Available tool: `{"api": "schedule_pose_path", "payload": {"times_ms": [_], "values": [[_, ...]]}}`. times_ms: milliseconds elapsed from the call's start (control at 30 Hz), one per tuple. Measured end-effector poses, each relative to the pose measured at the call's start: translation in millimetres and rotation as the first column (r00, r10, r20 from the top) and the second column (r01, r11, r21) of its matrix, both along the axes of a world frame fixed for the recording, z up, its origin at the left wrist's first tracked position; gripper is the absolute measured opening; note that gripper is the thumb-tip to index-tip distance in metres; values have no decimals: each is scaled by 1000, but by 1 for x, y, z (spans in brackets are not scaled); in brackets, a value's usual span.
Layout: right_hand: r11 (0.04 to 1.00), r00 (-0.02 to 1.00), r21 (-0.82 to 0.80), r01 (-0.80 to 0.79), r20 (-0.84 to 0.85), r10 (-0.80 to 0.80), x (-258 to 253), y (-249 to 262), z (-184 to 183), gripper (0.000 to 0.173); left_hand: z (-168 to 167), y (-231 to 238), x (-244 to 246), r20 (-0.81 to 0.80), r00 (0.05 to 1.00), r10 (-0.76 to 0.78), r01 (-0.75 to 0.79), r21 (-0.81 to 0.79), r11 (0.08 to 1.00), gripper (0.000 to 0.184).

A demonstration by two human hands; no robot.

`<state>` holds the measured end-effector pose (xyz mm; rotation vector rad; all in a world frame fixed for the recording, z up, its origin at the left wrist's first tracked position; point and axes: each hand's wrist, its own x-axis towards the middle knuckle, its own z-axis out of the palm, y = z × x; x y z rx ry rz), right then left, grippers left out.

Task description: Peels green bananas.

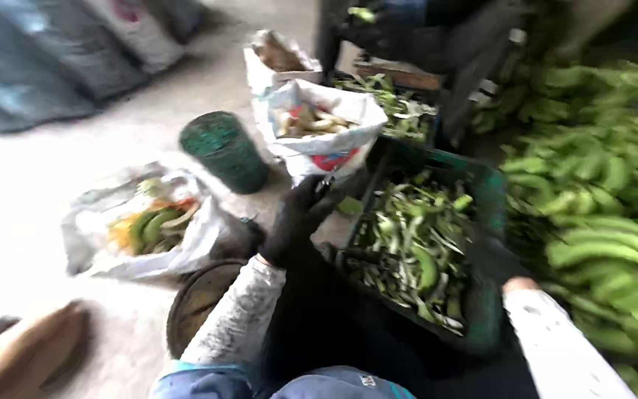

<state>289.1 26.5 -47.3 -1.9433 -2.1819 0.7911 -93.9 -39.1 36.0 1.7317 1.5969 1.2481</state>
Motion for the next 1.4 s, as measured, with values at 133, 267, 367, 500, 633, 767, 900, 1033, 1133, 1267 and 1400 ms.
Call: {"api": "schedule_pose_path", "payload": {"times_ms": [133,267,367,500,633,767,900,1033,1133,1267,1400], "values": [[997,827,37,-74,560,41,28,12,-23,58,60,-42,-97,-409,696,591,-584,158,797,44],[987,726,-79,-137,670,155,33,16,-33,62,79,-54,-131,-393,587,707,-774,-19,632,87],[989,713,-93,-111,686,145,37,27,-50,50,68,-25,-82,-316,751,580,-617,-23,787,78],[997,791,19,-68,610,43,38,22,-41,46,28,40,24,-123,992,23,-28,-42,999,51],[994,963,108,-32,271,1,25,10,10,47,-15,69,107,-115,910,-398,378,-163,911,51],[969,941,101,224,-282,-188,-14,-22,64,35,-31,63,141,-200,810,-551,483,-305,821,51],[933,724,6,361,-632,-276,-34,-26,76,27,-29,66,147,-153,812,-564,523,-237,818,34],[856,443,-77,512,-830,-339,-26,-17,54,35,-33,63,148,390,869,-303,392,-170,904,43],[849,87,-369,378,-899,-429,-40,-17,36,34,-36,70,156,644,754,-130,343,-217,914,54],[893,-157,-407,192,-911,-381,-63,-22,39,40,-30,55,169,632,757,-165,425,-284,860,46],[882,-244,-369,295,-921,-304,-46,-25,42,29,-42,48,171,547,757,-358,528,-188,828,51]]}}
